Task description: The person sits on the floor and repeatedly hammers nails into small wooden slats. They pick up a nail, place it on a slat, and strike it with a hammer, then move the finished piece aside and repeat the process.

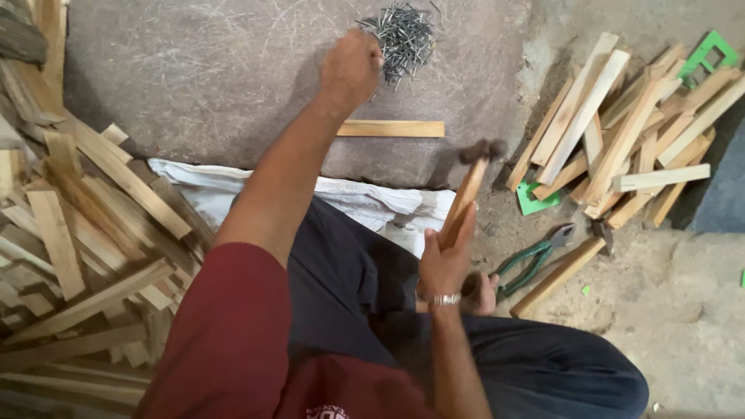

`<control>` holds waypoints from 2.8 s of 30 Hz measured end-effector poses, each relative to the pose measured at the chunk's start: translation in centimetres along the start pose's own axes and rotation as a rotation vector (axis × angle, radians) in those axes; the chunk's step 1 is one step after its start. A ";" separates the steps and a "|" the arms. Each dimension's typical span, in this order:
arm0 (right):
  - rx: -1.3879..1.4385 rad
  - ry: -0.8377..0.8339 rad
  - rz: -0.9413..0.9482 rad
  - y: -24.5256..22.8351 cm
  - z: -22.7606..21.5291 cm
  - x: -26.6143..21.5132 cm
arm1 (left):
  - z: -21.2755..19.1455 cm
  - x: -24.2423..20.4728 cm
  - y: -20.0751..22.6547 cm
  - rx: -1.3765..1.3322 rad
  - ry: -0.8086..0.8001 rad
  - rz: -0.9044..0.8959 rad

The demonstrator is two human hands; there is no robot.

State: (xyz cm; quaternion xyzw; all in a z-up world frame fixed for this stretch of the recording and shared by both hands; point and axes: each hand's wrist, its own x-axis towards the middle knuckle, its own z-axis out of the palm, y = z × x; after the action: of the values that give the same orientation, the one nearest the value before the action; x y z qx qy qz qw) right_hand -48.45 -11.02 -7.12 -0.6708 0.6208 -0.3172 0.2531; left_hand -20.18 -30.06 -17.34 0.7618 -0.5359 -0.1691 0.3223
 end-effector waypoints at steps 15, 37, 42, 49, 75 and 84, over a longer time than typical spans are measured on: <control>0.196 -0.266 0.322 -0.7 -1.1 1.9 | 0.6 0.5 1.6 -0.116 0.123 -0.110; 1.429 -0.360 0.903 3.3 -3.8 -1.1 | 4.3 -10.1 7.6 -0.531 -0.103 0.199; 1.505 -0.396 1.005 2.5 -5.5 -1.3 | 4.8 -10.1 7.2 -0.515 -0.063 0.227; 1.488 -0.424 1.049 1.5 -5.4 -1.6 | 4.9 -10.1 7.0 -0.485 -0.010 0.293; -0.060 -0.003 -0.170 -0.9 -4.5 -0.1 | 5.0 -10.5 7.0 -0.478 0.045 0.280; -0.009 -0.178 0.101 -1.5 -3.5 0.5 | 4.6 -10.7 7.1 -0.457 -0.010 0.231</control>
State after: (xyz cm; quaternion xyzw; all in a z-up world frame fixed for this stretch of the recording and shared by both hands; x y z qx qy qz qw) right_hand -50.00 -11.16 -3.60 -0.6651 0.6304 -0.2406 0.3200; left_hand -31.89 -23.16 -16.88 0.6020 -0.5687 -0.2518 0.5008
